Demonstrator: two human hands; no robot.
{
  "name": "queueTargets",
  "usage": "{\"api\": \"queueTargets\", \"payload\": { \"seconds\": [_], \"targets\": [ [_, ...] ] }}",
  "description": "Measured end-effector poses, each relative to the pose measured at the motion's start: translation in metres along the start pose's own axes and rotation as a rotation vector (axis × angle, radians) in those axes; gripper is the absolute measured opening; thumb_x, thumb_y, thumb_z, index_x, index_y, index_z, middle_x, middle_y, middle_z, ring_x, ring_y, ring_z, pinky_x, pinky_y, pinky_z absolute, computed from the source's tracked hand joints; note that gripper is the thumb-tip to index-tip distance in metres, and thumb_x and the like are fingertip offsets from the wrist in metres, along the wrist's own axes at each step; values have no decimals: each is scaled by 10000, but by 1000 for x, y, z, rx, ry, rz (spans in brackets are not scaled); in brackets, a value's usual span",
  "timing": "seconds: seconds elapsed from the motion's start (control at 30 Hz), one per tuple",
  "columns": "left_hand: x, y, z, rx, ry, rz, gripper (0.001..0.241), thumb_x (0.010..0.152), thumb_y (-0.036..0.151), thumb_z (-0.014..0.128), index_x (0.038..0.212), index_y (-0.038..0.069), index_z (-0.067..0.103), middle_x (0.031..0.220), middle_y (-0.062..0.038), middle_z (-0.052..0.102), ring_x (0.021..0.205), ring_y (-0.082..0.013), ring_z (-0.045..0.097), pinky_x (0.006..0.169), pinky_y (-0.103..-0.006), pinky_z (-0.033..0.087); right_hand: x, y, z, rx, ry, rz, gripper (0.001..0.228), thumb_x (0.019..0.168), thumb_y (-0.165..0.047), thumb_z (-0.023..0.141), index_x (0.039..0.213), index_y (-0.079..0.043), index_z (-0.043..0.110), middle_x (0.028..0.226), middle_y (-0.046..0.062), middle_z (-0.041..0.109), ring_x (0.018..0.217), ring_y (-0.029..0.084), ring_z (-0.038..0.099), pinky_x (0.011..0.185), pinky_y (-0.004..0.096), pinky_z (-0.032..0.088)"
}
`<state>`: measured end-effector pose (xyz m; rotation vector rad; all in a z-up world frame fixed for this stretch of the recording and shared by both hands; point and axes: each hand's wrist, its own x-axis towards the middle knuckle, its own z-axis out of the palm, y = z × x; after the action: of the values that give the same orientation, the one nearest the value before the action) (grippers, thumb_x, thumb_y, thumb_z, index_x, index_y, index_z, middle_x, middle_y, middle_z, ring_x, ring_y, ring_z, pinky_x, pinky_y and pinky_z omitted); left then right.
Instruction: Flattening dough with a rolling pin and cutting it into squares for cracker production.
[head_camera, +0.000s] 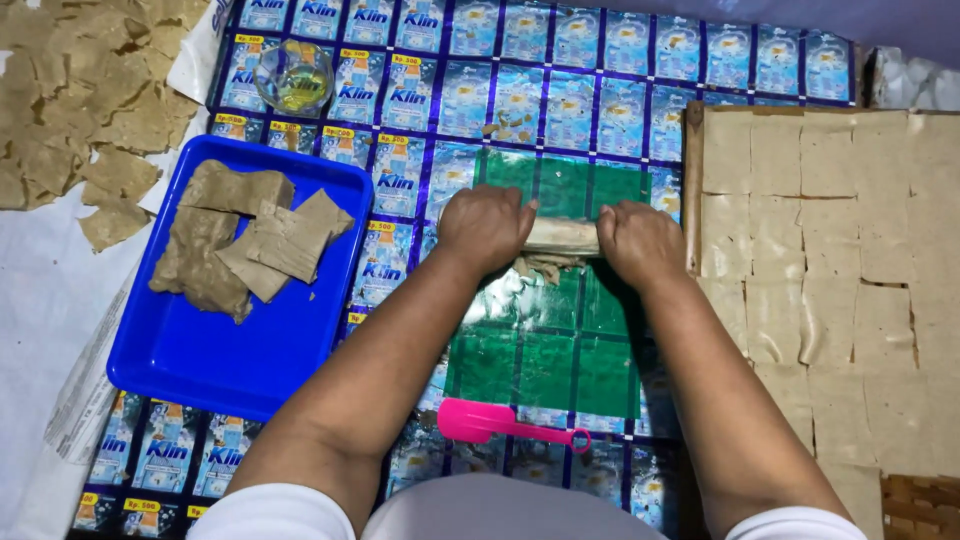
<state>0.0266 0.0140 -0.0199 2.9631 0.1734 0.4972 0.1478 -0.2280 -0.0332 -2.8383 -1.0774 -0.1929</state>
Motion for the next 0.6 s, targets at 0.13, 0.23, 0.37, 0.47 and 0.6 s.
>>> {"api": "queueTargets", "payload": {
  "seconds": [0.13,0.23,0.37,0.47,0.6],
  "targets": [
    [-11,-2,9,34,161,12,331,947,477,429,871,200,593,731,-37,605,795,-278,665,678,-442,496,-11,-25,-16,-18,130,1,309,1035,-396,424,901,-205,625,918,30,623,926,270,671,760,433,518],
    [-2,-5,9,-38,157,7,299,889,454,508,915,163,567,825,-66,580,882,-317,623,695,-476,487,-5,-28,-24,36,142,21,261,972,-345,494,1100,-170,638,1201,66,599,1075,310,630,800,471,525],
    [8,0,-15,-94,-183,-155,600,976,464,403,1428,75,474,1532,-223,411,1475,-380,328,1139,-564,255,11,-28,-29,92,-111,120,597,1009,-401,375,1549,-173,487,1655,165,314,1496,345,347,1066,532,400],
    [-16,18,-52,-103,-225,-161,631,1035,450,379,1513,44,450,1620,-279,338,1537,-422,250,1189,-634,153,-19,-43,-36,74,25,61,593,1049,-358,411,1527,-18,501,1632,276,339,1501,387,356,1104,545,353],
    [-47,20,-65,-131,-191,-52,643,1052,466,419,1505,11,457,1575,-323,390,1484,-489,333,1148,-658,231,-61,-66,-46,107,206,37,587,1057,-263,471,1495,127,455,1575,371,383,1465,460,388,1116,579,334]
  ]
}}
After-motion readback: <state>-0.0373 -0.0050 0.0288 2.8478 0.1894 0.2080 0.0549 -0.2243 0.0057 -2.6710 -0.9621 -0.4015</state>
